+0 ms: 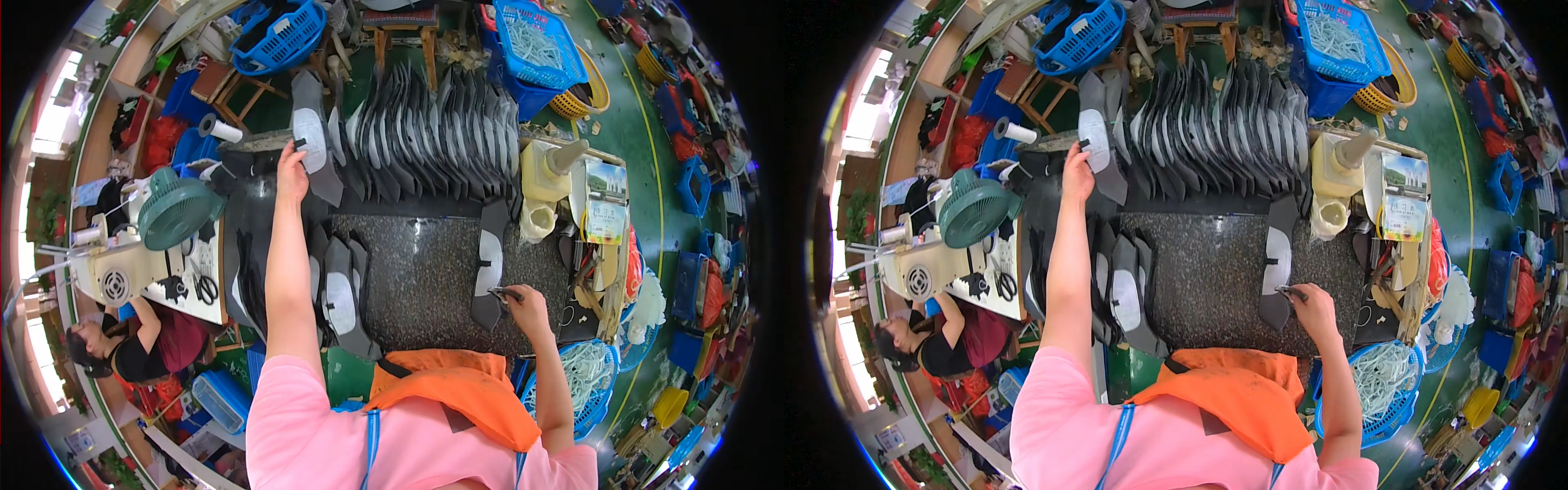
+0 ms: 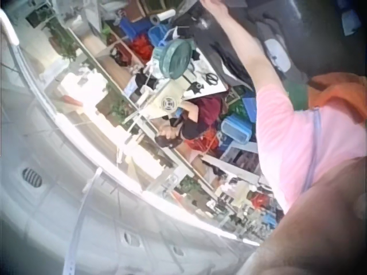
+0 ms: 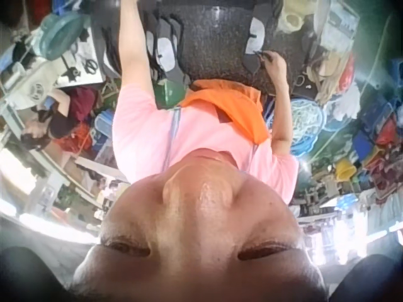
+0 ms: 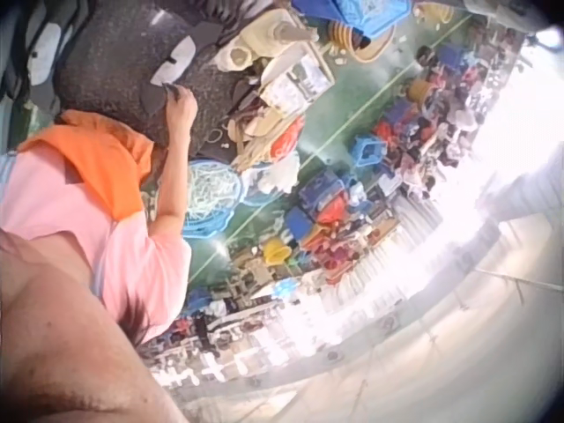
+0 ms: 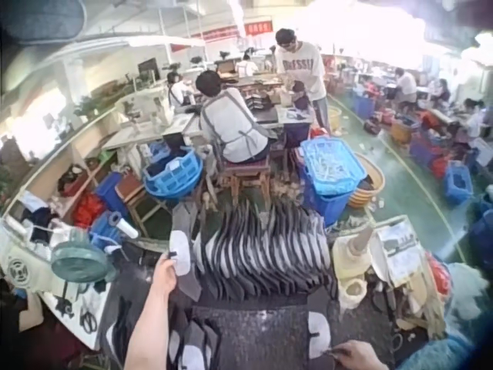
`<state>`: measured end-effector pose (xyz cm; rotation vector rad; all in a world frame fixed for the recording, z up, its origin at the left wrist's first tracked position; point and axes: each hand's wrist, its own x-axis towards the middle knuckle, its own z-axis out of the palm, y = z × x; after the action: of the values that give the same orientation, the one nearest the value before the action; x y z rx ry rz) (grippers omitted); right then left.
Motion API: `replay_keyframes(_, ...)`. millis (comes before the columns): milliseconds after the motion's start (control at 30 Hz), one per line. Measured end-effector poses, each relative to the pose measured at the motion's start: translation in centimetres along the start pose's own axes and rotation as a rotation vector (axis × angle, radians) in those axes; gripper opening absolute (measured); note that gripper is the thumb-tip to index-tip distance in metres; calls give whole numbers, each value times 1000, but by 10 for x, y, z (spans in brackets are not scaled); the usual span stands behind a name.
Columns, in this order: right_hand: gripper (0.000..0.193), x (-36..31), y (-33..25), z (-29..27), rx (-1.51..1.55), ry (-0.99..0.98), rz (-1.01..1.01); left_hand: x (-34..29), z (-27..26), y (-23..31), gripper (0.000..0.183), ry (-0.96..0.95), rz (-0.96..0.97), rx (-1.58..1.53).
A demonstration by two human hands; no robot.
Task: The person is applying glue or adhesive to shoe components using a small brush.
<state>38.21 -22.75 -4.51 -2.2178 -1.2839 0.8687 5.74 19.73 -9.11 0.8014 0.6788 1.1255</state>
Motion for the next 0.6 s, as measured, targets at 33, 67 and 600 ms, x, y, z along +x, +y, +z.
replay_keyframes(33,19,0,2,-1,78,55,47,14,-4,-16,35,64,-49,75)
replay_keyframes(67,20,7,3,-7,91,173,1,24,-13,-25,34,78,-160,97)
replay_keyframes(600,19,114,31,-49,-163,579,30,-262,177,-227,41,-328,-454,953)
